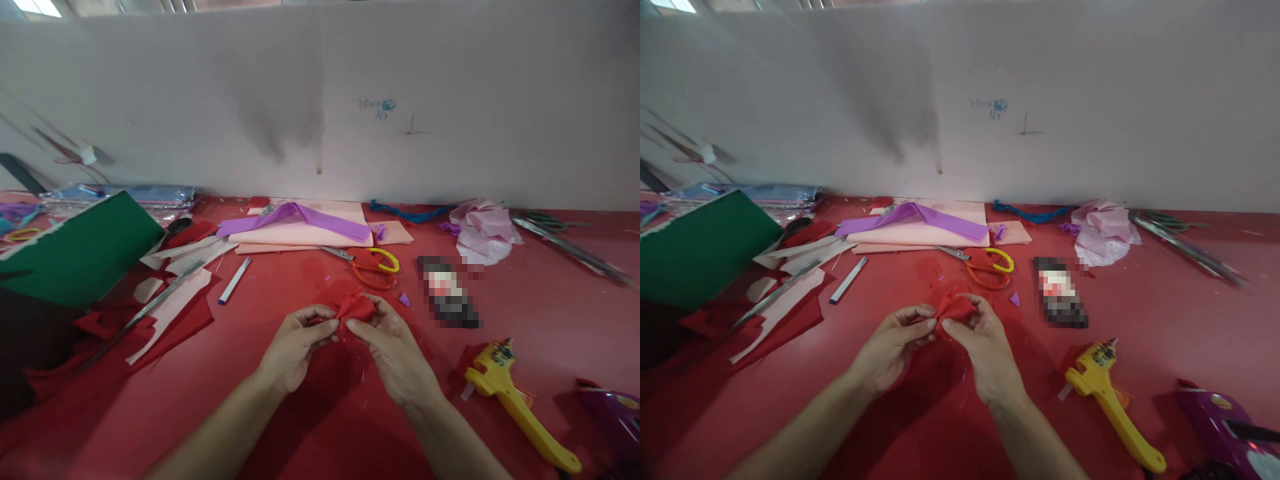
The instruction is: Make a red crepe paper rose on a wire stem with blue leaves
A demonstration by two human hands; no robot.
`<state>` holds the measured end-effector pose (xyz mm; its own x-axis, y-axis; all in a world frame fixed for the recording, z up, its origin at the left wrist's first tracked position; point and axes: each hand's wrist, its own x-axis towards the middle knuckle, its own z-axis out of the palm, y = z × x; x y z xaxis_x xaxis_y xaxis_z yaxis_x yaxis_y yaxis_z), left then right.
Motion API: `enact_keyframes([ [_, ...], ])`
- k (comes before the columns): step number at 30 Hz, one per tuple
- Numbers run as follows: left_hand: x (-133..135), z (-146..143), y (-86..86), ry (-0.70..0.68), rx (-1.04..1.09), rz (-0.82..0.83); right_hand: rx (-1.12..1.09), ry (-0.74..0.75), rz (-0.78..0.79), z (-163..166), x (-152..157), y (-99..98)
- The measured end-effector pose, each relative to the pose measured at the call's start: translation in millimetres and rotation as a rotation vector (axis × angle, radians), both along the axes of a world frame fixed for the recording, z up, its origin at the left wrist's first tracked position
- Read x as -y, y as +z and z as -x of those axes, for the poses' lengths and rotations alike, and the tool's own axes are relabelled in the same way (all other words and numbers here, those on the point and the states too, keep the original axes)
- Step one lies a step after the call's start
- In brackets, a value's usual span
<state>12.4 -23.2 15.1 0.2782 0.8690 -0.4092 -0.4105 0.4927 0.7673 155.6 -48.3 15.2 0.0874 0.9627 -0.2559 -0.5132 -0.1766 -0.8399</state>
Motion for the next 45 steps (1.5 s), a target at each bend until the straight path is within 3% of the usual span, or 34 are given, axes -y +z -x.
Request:
enact_keyframes([
  [13, 4.9, -3.2, 4.5, 0.001, -0.088, -0.102, 0.091, -0.075, 0.075, -2.9, -0.9, 8.1],
  [21, 4.6, -4.5, 7.5, 0.010, -0.127, -0.163, 0.135, -0.039, -0.025, -3.2, 0.1, 3.0],
  [28, 6.8, -5.5, 6.1, -0.012, -0.147, -0.228, 0.263, -0.080, 0.003, -2.3, -1.0, 7.4],
  [37, 1.4, 0.0, 1.8, -0.118, 0.010, 0.078, 0.212, -0.034, 0.001, -2.7, -1.0, 10.6],
  [45, -0.1, 1.5, 2.5, -0.155, 0.056, 0.132, 0.186, -0.025, 0.017, -3.1, -0.2, 12.6],
])
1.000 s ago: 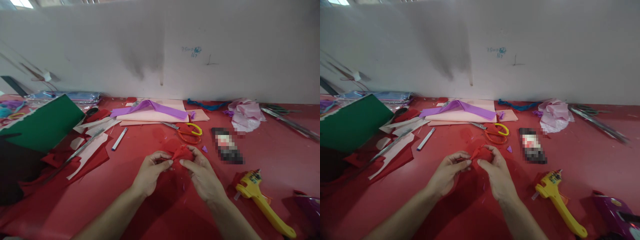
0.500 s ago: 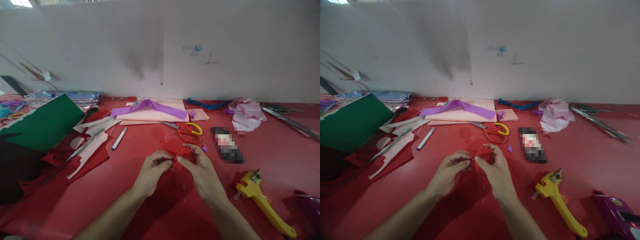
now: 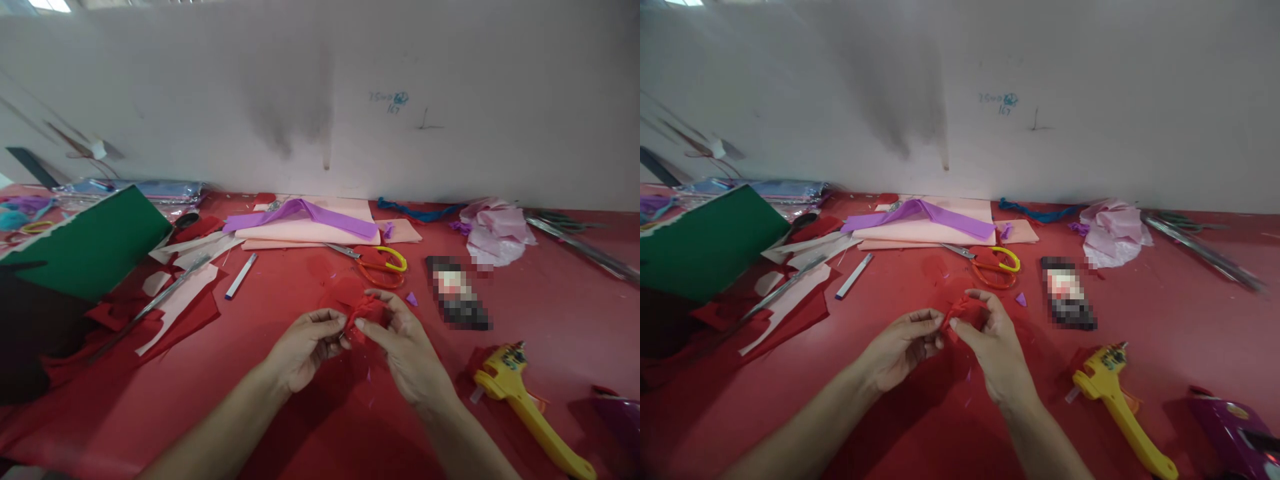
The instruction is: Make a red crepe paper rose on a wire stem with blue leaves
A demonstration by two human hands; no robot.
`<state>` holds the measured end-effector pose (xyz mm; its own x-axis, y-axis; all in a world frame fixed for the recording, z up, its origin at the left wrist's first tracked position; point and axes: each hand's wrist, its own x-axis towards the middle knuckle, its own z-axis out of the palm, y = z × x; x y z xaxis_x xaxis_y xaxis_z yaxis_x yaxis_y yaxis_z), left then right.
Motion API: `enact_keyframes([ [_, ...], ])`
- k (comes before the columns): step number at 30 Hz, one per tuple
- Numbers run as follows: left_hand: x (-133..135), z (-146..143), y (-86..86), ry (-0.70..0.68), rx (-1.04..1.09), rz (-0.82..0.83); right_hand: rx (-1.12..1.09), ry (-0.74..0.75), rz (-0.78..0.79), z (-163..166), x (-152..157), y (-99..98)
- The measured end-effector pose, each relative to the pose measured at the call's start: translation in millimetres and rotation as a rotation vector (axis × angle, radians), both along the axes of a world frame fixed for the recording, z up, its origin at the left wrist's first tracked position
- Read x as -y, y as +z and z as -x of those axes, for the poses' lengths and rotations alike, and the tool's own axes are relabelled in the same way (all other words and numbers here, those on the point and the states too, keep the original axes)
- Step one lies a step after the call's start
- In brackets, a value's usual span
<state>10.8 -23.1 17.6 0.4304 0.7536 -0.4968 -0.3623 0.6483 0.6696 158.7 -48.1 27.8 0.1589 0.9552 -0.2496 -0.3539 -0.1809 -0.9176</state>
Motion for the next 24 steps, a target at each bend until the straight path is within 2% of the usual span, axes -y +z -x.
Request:
enact_keyframes([
  [8, 2.0, -2.3, 0.5, 0.029, 0.011, 0.033, -0.039, 0.006, 0.000, 0.2, -0.7, -0.3],
  [15, -4.7, 3.3, -9.6, 0.177, -0.090, -0.149, -0.111, 0.021, 0.043, -0.1, -0.9, 5.2],
  [24, -9.1, 4.9, -12.1, 0.075, 0.047, -0.045, -0.221, 0.062, 0.128, 0.5, -1.3, 5.9],
])
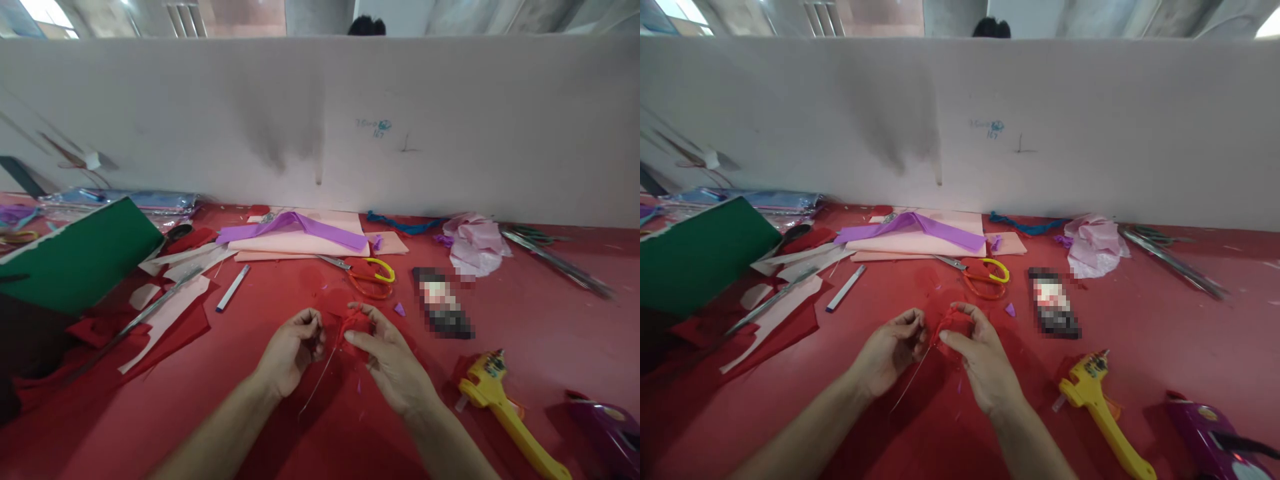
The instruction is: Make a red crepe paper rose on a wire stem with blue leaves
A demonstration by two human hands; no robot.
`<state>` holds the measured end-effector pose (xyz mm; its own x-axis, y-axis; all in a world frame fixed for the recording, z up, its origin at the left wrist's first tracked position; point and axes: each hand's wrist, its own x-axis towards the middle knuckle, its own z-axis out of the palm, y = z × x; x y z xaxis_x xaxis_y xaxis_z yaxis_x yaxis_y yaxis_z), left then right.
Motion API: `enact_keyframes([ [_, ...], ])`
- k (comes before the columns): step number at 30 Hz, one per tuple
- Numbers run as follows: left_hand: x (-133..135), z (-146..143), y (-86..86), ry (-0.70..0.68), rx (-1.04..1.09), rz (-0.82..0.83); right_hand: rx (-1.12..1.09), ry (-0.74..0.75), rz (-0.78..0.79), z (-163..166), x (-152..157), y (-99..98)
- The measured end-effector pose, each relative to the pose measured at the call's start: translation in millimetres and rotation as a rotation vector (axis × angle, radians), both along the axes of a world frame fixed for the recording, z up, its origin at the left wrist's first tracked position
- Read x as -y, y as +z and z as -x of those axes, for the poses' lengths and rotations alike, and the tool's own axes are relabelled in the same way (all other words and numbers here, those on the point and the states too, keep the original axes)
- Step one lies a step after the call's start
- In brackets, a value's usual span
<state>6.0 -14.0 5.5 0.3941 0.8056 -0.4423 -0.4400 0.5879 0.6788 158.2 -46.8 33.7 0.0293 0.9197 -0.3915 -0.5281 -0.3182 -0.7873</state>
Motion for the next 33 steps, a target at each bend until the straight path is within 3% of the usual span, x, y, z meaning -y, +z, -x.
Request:
enact_keyframes([
  [6, 1.8, -2.0, 3.7, 0.076, -0.083, 0.056, -0.014, 0.008, -0.018, -1.9, -0.6, -3.4],
  [8, 3.4, -3.9, 4.8, 0.110, -0.159, 0.027, -0.019, 0.010, -0.020, -2.1, -0.9, -4.9],
  [11, 5.1, -5.7, 5.9, 0.052, -0.229, -0.070, -0.025, 0.004, -0.014, -2.1, -1.2, -6.0],
  [14, 4.6, -4.8, 6.2, 0.000, -0.190, -0.136, -0.021, 0.005, -0.004, -2.0, -0.8, -5.5],
  [18, 0.7, -1.6, 4.6, 0.032, -0.090, -0.136, -0.034, 0.006, -0.020, -2.0, -0.5, -5.5],
  [27, -1.8, 0.7, -2.2, -0.014, -0.096, -0.066, -0.028, 0.008, -0.008, -1.7, -2.0, -3.0],
  [33, -0.4, -0.7, 0.4, 0.039, -0.099, -0.095, -0.031, 0.023, -0.011, -2.6, -1.5, -3.7],
])
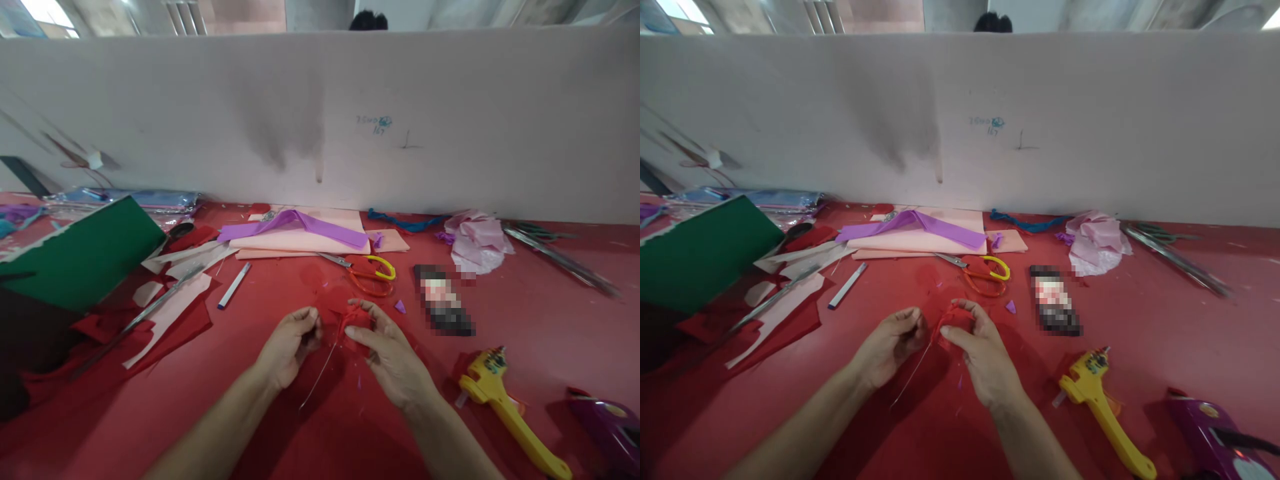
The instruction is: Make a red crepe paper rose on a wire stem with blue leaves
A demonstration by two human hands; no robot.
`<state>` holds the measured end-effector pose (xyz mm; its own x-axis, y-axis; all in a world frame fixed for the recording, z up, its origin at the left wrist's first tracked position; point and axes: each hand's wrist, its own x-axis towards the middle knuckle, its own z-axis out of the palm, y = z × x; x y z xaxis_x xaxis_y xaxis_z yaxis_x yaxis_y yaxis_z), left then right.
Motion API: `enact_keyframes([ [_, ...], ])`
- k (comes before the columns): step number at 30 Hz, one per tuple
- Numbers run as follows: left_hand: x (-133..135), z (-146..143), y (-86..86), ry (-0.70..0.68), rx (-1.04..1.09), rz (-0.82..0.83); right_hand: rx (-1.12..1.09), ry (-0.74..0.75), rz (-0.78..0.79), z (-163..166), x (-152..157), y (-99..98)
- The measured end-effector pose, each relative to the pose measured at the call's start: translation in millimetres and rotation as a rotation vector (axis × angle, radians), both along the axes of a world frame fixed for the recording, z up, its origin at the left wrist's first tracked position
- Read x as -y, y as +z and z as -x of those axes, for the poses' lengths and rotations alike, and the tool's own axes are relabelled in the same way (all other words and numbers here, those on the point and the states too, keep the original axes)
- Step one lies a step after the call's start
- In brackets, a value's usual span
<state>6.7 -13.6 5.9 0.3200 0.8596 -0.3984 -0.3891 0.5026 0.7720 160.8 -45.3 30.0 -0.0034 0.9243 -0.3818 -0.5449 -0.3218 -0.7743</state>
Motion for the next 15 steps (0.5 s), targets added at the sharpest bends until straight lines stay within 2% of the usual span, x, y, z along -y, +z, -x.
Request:
enact_keyframes([
  [3, 0.6, -1.2, 0.5, -0.026, -0.031, -0.044, 0.006, -0.005, -0.002, 0.5, 0.3, -1.1],
  [7, 2.5, -2.0, -1.3, -0.084, -0.194, -0.078, 0.009, -0.004, -0.005, 0.5, 0.2, -1.4],
  [11, 5.2, -3.2, -0.7, -0.121, -0.126, -0.087, 0.021, 0.003, -0.010, -0.3, 0.2, -1.6],
  [15, 6.7, -2.9, 0.2, -0.152, -0.070, 0.039, 0.034, 0.000, -0.023, -0.5, 0.6, -1.5],
])
